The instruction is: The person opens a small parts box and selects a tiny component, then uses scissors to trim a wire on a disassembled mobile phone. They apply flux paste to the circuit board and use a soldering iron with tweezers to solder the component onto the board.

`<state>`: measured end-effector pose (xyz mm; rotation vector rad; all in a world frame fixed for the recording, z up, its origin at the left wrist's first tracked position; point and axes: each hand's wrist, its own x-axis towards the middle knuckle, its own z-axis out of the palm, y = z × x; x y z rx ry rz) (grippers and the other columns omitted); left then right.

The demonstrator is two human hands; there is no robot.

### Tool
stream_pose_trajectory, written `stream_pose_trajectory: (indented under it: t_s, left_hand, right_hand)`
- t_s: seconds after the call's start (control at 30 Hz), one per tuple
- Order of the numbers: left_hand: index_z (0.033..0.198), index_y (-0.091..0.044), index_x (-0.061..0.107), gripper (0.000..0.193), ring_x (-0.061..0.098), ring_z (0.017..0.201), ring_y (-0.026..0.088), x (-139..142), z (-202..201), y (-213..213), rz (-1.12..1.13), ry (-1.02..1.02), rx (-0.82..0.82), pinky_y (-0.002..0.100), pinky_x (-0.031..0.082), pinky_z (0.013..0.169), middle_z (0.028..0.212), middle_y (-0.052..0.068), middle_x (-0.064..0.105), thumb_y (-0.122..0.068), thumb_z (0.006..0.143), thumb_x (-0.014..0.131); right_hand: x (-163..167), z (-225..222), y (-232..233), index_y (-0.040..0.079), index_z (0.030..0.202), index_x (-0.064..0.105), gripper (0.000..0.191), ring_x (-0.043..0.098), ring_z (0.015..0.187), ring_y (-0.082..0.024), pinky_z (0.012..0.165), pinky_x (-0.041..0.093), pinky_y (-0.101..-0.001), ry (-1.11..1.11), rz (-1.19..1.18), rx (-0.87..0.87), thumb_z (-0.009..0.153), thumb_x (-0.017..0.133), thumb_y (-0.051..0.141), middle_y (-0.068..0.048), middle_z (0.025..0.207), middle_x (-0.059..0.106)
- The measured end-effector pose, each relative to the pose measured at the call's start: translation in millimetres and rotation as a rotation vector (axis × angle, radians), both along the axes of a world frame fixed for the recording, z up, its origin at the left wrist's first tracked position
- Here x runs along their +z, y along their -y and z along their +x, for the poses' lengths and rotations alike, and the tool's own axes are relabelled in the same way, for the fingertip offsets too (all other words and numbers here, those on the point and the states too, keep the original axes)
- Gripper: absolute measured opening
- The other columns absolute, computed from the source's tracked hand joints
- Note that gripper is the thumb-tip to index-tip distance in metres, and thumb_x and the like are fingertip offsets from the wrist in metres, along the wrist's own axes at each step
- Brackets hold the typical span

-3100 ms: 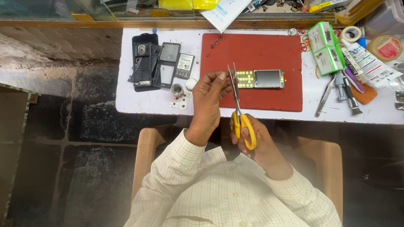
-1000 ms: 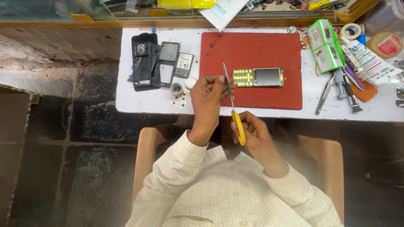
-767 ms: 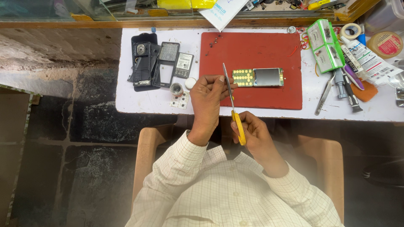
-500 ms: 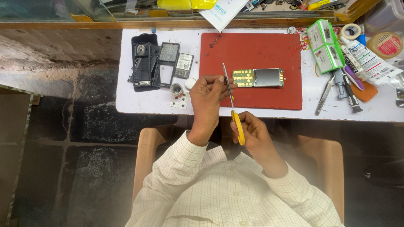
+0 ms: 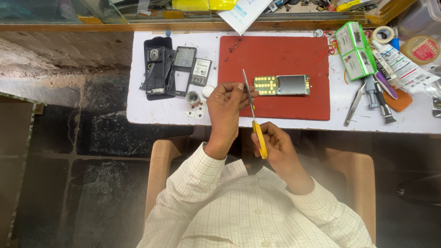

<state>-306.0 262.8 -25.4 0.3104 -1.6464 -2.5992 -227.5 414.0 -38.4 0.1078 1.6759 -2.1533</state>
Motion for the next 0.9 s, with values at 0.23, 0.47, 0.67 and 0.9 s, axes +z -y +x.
stream_pose_trajectory:
  t_s: [0.23,0.47,0.67,0.9]
  left_hand:
    - [0.104,0.005,0.060,0.017,0.078,0.093,0.028,-1,0,0,-0.002,0.002,-0.001,0.035,0.067,0.082,0.100,0.024,0.075,-0.012,0.103,0.058]
    - [0.105,0.006,0.060,0.017,0.078,0.092,0.028,-4,0,0,0.004,-0.008,-0.002,0.035,0.066,0.081,0.100,0.023,0.075,-0.012,0.103,0.058]
    - [0.106,0.007,0.060,0.018,0.077,0.089,0.027,-10,-11,-2,0.078,-0.068,0.032,0.035,0.065,0.079,0.099,0.021,0.074,-0.010,0.103,0.060]
    - [0.105,0.005,0.067,0.018,0.075,0.078,0.018,-18,-18,31,-0.123,-0.032,0.034,0.027,0.061,0.070,0.094,0.015,0.076,-0.012,0.100,0.065]
  right_hand:
    - [-2,0,0,0.003,0.098,0.062,0.017,0.053,0.060,-0.009,0.056,0.041,-0.0238,0.010,-0.026,-0.001,0.098,0.066,0.020,0.002,0.068,0.055]
    - [-2,0,1,0.002,0.098,0.061,0.013,0.050,0.060,-0.008,0.057,0.043,-0.0241,0.037,-0.040,-0.017,0.100,0.064,0.015,0.003,0.070,0.053]
    - [-7,-10,-6,0.004,0.105,0.060,0.008,0.054,0.065,-0.006,0.060,0.046,-0.0237,-0.060,-0.064,-0.080,0.098,0.059,0.008,0.001,0.077,0.062]
    - [9,-69,-87,0.002,0.116,0.069,0.019,0.067,0.077,-0.011,0.068,0.051,-0.0264,-0.487,0.695,-0.323,0.099,0.070,0.011,-0.006,0.093,0.073]
